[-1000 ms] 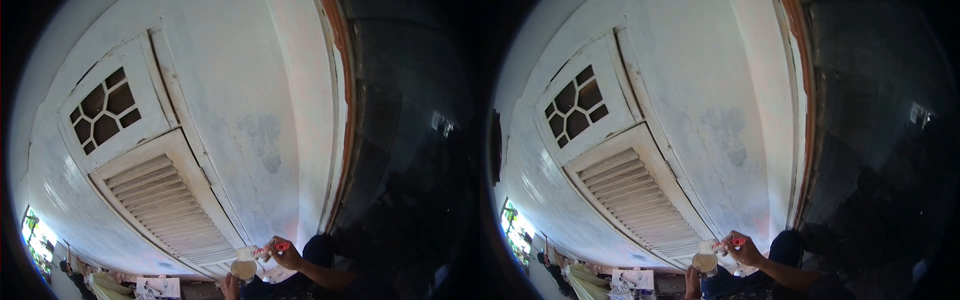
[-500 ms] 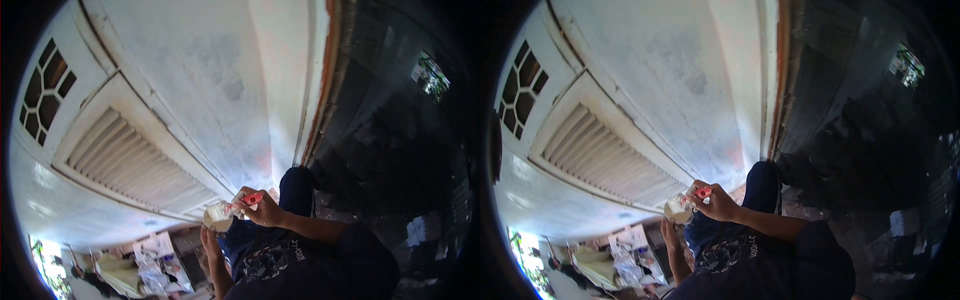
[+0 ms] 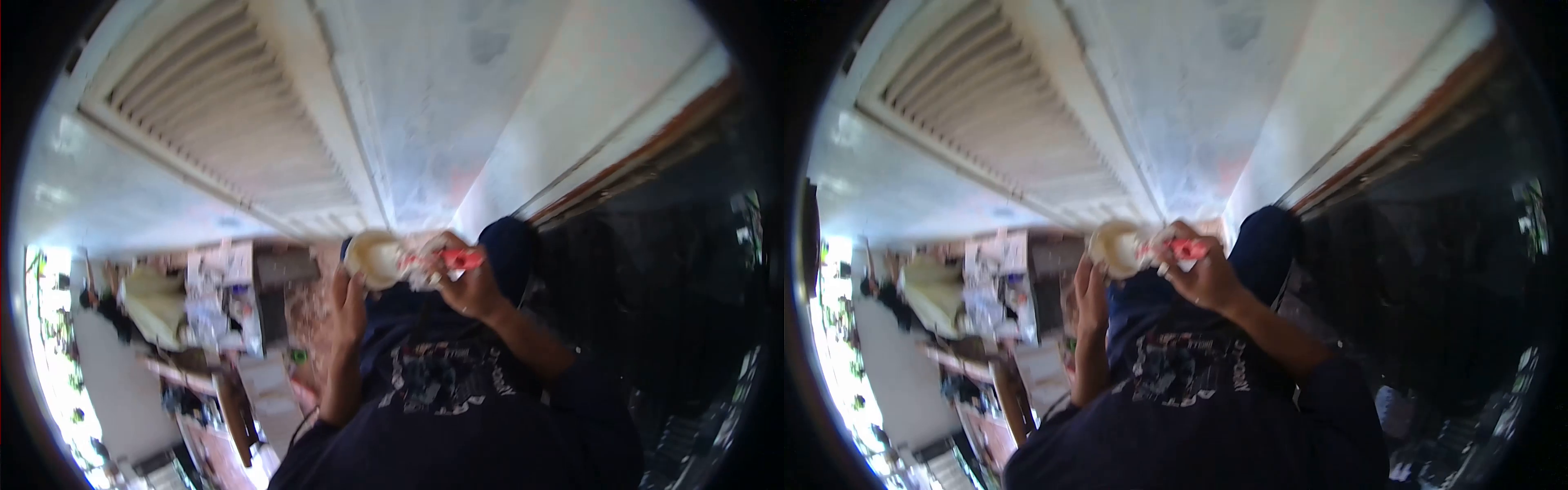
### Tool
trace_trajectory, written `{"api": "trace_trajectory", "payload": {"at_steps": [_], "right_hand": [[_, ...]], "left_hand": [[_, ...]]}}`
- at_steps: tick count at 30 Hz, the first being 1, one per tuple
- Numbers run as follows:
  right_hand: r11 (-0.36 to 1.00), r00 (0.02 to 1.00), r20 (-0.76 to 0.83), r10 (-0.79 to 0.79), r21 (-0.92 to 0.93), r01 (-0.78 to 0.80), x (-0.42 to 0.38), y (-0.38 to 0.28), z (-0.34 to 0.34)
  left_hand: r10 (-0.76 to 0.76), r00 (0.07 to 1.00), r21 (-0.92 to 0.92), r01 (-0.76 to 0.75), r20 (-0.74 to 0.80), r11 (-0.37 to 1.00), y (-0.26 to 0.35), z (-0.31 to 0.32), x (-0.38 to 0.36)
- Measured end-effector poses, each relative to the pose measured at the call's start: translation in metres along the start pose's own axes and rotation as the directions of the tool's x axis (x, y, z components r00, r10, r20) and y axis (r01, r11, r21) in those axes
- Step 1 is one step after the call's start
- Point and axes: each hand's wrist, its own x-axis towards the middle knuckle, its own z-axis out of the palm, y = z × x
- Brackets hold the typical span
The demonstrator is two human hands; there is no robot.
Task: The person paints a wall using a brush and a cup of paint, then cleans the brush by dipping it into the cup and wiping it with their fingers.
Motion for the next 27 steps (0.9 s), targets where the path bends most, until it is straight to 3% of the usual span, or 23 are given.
{"api": "trace_trajectory", "payload": {"at_steps": [3,8,11,13,16,19,27], "right_hand": [[1.0,0.998,0.062,0.008,-0.028,-0.006,0.004,-0.004,0.003],[1.0,0.987,0.16,-0.014,-0.024,0.018,0.015,0.011,0.018],[0.971,0.97,0.22,-0.105,-0.187,0.148,0.025,0.01,0.026],[0.891,0.918,0.39,-0.074,-0.387,0.236,0.03,0.006,0.028],[0.865,0.896,0.418,-0.149,-0.384,0.323,0.038,0.001,0.042],[0.863,0.854,0.517,-0.061,-0.402,0.305,0.034,0.004,0.049],[0.818,0.853,0.5,-0.148,-0.423,0.39,0.041,-0.007,0.027]], "left_hand": [[-0.065,0.997,-0.056,0.063,-0.035,0.996,-0.004,-0.002,-0.005],[-0.107,0.99,-0.205,0.124,0.089,0.971,-0.014,-0.009,-0.006],[-0.133,0.987,-0.196,0.148,0.09,0.969,-0.027,-0.018,-0.01],[-0.147,0.984,-0.188,0.163,0.096,0.968,-0.03,-0.022,-0.014],[-0.177,0.982,-0.194,0.188,0.073,0.963,-0.031,-0.024,-0.019],[-0.173,0.984,-0.211,0.178,0.043,0.961,-0.037,-0.022,-0.023],[-0.22,0.975,-0.158,0.221,0.025,0.962,-0.039,-0.027,-0.018]]}}
